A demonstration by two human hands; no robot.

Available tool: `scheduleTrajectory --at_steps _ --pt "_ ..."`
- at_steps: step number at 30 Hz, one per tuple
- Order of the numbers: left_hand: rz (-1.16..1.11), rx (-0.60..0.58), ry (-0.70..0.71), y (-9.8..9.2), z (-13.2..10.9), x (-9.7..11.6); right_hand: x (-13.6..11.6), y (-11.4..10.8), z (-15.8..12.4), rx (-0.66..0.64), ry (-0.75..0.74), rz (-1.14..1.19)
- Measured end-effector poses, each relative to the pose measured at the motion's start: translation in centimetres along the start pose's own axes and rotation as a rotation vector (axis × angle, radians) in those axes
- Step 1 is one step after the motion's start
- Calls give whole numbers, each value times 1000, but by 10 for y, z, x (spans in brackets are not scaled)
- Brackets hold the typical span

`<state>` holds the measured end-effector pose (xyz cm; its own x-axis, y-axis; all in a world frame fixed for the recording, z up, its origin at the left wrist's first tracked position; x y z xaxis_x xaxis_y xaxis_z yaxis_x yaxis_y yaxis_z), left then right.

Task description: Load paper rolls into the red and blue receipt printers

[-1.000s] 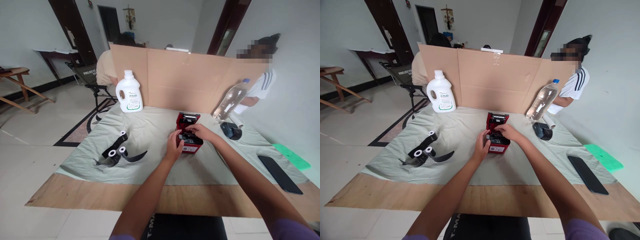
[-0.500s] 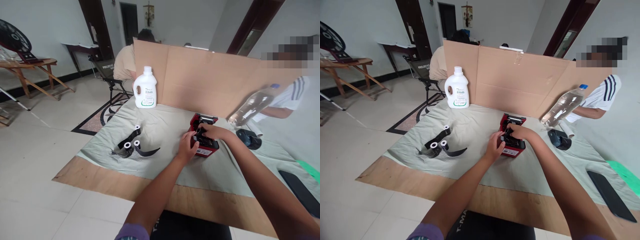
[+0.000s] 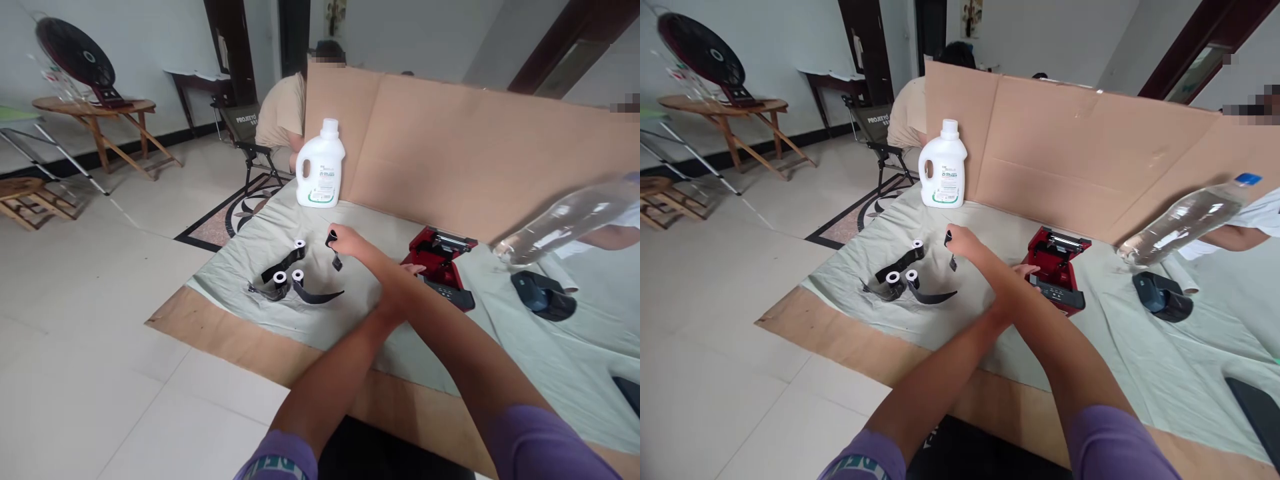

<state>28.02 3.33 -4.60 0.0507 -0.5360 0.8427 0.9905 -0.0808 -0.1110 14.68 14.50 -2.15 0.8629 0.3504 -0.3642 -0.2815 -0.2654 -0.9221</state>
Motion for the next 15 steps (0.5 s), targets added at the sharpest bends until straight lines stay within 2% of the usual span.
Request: scheduleTrajectory --at_steps 2,4,5,7,9,10,12,15 --pt "23 0 31 1 1 1 5 23 13 -83 44 -23" --pt "42 22 45 -1 2 2 7 35 12 -142 56 -29" --pt "49 31 44 -1 2 3 7 33 8 -133 58 -38" --pt "53 35 37 -2 2 5 -3 18 -3 -21 20 -67" --pt "54 23 23 -3 2 8 -27 -1 -20 117 -97 -81" --pt "55 13 20 -5 2 10 -41 -5 -28 142 -168 -73" --pt "60 -8 30 -7 0 15 -67 -3 -39 104 -267 -49" --pt "78 -25 40 -12 -3 21 -84 2 -33 84 -237 -38"
Point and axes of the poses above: each hand's wrist, its own z-axis towards the middle knuckle, its own y-axis out of the palm, x = y × z, the point moved 9 cm from there along z, towards the middle knuckle, and after that the axes turned 2 degrees about y, right-handed, at the moved point
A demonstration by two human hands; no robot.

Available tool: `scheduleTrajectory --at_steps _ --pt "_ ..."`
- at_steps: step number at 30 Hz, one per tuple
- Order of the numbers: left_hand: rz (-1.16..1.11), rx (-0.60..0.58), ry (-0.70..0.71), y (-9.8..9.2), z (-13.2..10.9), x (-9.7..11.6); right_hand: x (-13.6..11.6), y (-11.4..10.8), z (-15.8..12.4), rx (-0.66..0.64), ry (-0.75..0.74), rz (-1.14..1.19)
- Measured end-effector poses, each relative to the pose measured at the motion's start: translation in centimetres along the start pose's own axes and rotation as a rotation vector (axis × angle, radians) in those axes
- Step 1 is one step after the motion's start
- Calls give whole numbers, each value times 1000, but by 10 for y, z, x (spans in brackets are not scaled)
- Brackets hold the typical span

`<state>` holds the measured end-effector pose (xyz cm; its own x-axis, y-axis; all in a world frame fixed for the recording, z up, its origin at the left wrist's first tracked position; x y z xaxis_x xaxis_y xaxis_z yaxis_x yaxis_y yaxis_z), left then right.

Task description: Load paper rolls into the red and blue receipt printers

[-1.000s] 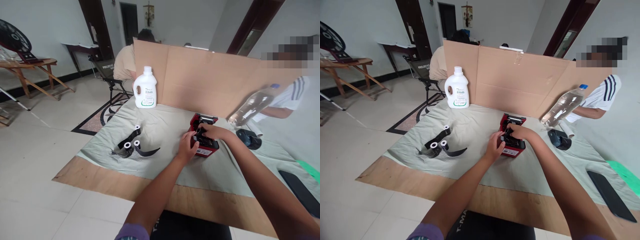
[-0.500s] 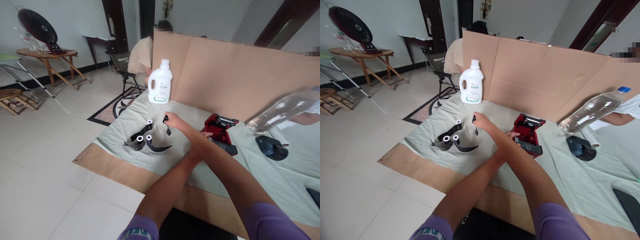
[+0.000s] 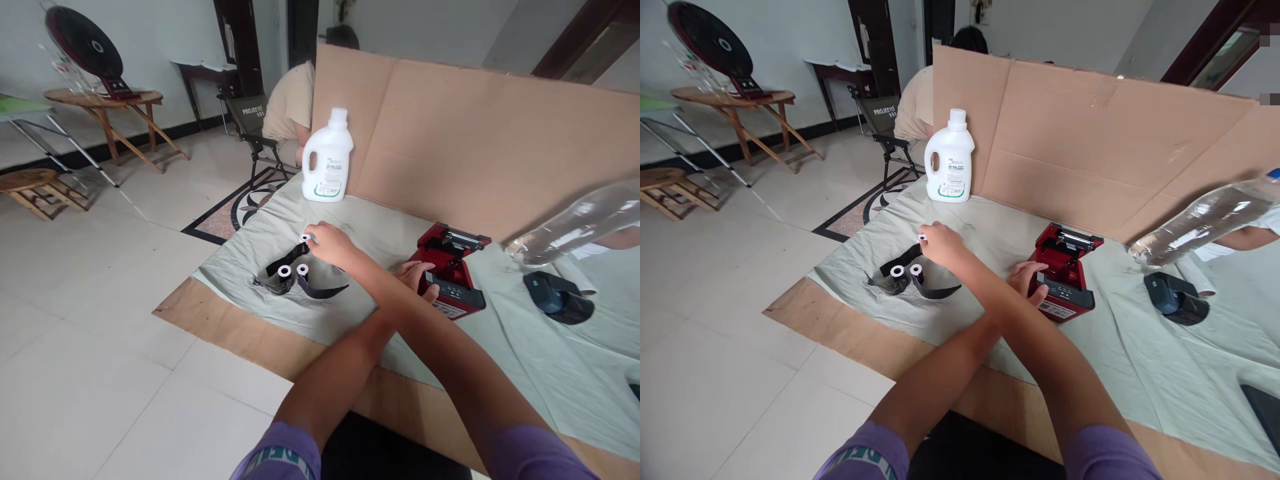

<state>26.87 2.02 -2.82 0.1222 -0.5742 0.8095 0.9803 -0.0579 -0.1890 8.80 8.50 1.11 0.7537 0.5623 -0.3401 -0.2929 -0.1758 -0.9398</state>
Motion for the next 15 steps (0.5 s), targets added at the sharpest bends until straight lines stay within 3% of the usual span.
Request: scheduleTrajectory --at_steps 2,5,8,12,15 --pt "12 3 -8 -2 -2 1 7 8 16 -40 92 41" --pt "17 8 -11 -2 -2 0 24 32 40 -221 233 178" --pt "28 29 -14 0 -1 -2 30 48 55 -315 291 221" --pt "33 53 -17 2 0 -5 30 57 55 -292 308 202" --pt "32 52 -18 3 0 -6 32 45 43 -119 276 403"
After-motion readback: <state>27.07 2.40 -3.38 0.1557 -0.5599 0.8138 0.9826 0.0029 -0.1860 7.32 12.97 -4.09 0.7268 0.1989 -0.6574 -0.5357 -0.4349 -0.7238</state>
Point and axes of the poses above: each hand's wrist, its own z-axis towards the middle knuckle, its own y-axis out of the palm, x = y × z, the point moved 9 cm from there along z, towards the middle knuckle, and after that the axes turned 2 degrees about y, right-handed, at the moved point
